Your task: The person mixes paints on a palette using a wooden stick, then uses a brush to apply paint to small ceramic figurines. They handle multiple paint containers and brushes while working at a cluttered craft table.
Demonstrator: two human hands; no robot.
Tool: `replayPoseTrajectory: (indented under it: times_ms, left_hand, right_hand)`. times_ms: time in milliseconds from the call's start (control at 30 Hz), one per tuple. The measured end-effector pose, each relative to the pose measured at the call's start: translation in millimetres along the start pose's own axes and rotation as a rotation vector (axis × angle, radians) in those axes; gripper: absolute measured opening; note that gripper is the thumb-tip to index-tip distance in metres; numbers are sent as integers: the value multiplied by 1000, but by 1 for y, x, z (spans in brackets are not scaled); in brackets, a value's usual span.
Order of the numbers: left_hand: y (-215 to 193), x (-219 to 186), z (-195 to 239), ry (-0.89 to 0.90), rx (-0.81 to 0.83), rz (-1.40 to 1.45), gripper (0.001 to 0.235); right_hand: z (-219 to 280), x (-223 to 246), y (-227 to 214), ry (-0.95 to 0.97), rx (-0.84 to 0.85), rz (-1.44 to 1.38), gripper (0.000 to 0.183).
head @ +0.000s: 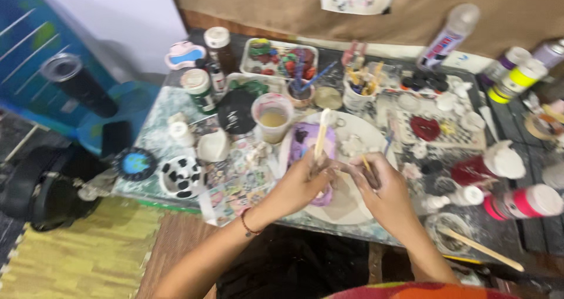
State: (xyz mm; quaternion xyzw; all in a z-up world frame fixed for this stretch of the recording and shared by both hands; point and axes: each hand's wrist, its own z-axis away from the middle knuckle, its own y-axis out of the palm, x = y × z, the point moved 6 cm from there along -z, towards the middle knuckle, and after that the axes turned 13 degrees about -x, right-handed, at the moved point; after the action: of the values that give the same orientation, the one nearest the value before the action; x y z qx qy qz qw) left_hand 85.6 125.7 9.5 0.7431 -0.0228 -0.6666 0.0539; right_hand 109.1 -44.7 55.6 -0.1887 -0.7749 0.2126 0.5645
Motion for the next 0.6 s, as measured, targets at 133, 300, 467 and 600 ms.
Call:
replayPoseTrajectory:
  times_ms: [133,300,467,600]
  left_hand:
    - [-63,-10,-7,238,-141,-327,18]
    - [-191,-35,-84,409,-464,-490,19]
    - [-307,-4,-200,193,-510,-418,30]
    - [-358,47,-258,355,-552,-600,32]
  right_hand:
    - [-28,42,45,-222,61,-65,23]
    - [-122,90,119,-683,58,103,31]
    - [-249,99,242,-588,161,186,39]
    - [-305,94,328,-620,89,223,46]
